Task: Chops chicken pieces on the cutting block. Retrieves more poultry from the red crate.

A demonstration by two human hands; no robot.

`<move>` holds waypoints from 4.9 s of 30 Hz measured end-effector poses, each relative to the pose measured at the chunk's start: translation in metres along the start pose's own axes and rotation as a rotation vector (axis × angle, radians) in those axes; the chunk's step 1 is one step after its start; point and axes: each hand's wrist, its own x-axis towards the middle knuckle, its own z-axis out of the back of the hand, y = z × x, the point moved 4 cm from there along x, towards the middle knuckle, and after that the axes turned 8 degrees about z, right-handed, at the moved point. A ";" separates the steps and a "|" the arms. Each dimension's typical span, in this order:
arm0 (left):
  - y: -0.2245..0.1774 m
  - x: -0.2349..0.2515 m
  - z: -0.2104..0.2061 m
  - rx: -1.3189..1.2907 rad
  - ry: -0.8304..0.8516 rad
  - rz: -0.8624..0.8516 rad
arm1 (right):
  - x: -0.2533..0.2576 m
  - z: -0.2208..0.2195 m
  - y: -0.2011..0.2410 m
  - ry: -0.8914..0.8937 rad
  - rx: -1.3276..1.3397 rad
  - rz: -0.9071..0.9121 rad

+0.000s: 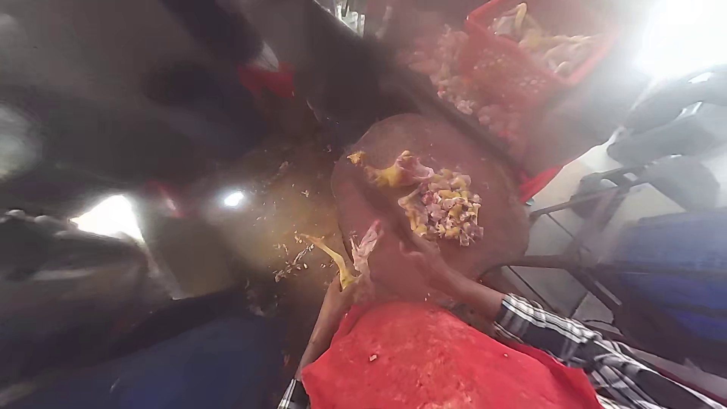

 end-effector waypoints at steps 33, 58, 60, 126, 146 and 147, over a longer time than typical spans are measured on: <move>-0.028 -0.002 -0.003 0.096 -0.083 -0.084 | -0.095 -0.039 -0.113 0.228 0.289 -0.840; -0.064 0.054 -0.027 0.020 -0.020 -0.139 | 0.002 0.032 -0.028 0.014 0.142 -0.357; -0.061 0.071 -0.037 0.098 -0.124 -0.102 | 0.018 0.033 0.009 -0.066 0.217 -0.202; -0.013 0.010 0.021 0.927 -0.039 -0.028 | -0.027 -0.032 -0.029 0.344 -0.037 -0.344; -0.004 0.029 -0.029 0.677 -0.331 -0.069 | -0.065 -0.071 -0.082 0.421 0.232 -0.585; -0.004 0.029 -0.028 0.714 -0.326 -0.068 | -0.077 -0.075 -0.099 0.453 0.303 -0.691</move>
